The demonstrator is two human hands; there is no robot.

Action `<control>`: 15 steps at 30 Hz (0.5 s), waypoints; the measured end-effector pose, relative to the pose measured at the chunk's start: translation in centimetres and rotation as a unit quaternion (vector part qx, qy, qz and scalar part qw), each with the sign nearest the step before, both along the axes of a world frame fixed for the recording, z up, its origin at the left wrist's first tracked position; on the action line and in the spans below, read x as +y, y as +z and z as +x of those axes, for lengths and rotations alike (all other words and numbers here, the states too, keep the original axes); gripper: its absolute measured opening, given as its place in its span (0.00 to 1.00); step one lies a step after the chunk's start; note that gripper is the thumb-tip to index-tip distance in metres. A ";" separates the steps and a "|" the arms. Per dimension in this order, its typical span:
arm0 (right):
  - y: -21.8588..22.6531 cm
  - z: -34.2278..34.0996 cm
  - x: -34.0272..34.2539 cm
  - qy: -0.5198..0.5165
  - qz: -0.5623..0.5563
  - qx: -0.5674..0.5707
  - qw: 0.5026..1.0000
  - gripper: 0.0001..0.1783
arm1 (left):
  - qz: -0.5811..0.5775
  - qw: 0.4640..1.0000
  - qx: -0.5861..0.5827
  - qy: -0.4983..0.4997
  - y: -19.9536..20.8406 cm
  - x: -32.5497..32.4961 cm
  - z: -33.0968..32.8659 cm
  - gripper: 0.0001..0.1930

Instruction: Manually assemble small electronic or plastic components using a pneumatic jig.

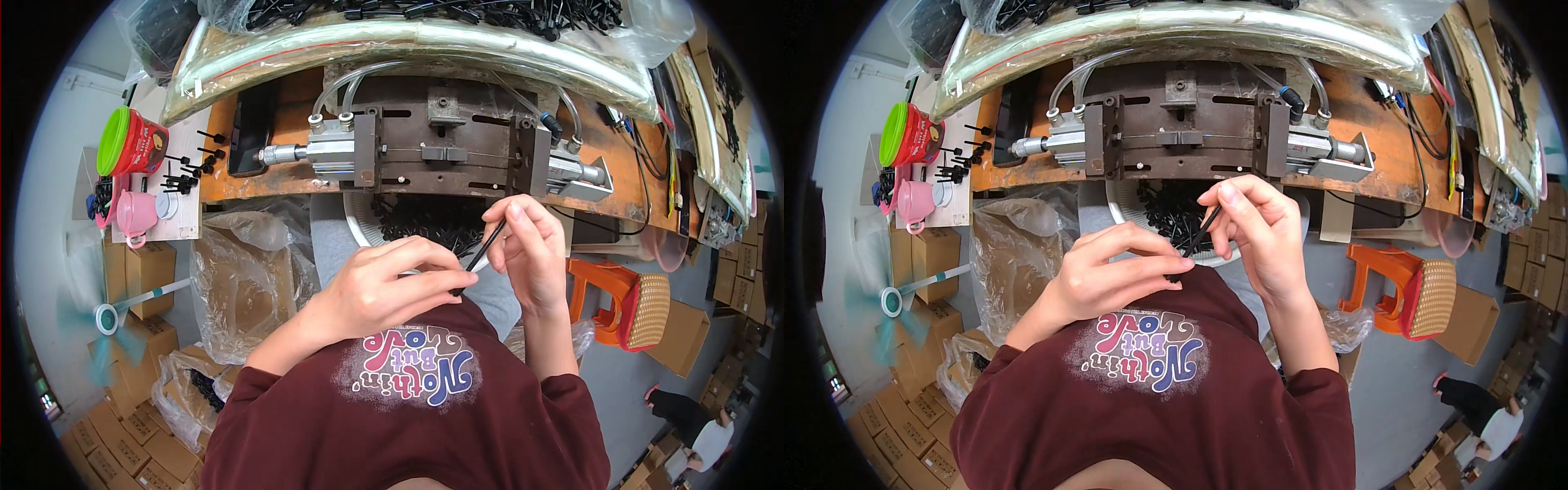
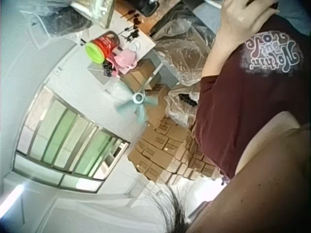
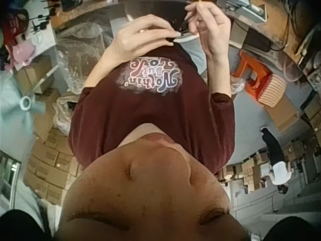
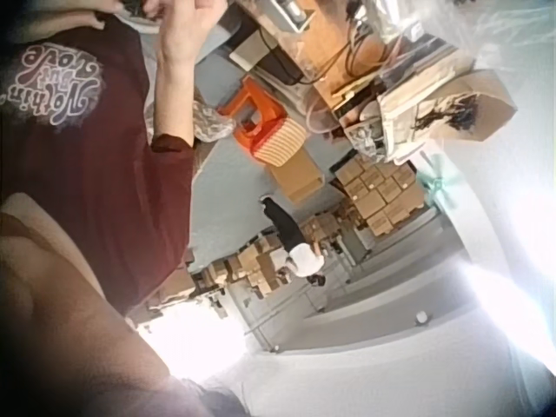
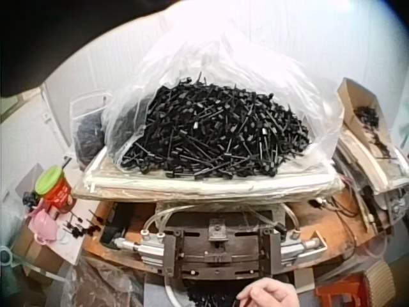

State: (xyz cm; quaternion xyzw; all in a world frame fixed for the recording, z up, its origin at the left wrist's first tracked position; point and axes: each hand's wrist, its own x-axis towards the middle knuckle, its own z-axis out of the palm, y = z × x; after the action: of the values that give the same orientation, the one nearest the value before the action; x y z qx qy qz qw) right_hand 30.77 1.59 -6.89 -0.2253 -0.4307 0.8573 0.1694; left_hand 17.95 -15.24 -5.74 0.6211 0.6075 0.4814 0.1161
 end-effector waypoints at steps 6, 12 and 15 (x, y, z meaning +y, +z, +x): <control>-0.6 -0.4 0.5 -0.089 0.143 0.007 0.986 0.13 | 0.041 0.997 0.019 -0.064 0.4 -0.2 -0.3 0.13; 0.5 -0.8 -0.3 -0.029 0.109 0.006 0.994 0.17 | 0.042 0.998 0.040 -0.008 0.2 -0.4 -0.2 0.15; 0.2 -1.1 -0.7 -0.025 0.066 0.030 0.997 0.17 | 0.039 0.997 0.059 -0.012 0.2 -0.3 -0.1 0.16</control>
State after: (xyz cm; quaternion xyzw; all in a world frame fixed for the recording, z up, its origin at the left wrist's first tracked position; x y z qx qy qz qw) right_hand 29.63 0.90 -6.69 -0.1981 -0.4755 0.8290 0.2179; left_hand 17.87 -15.49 -5.58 0.6597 0.5866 0.4657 0.0622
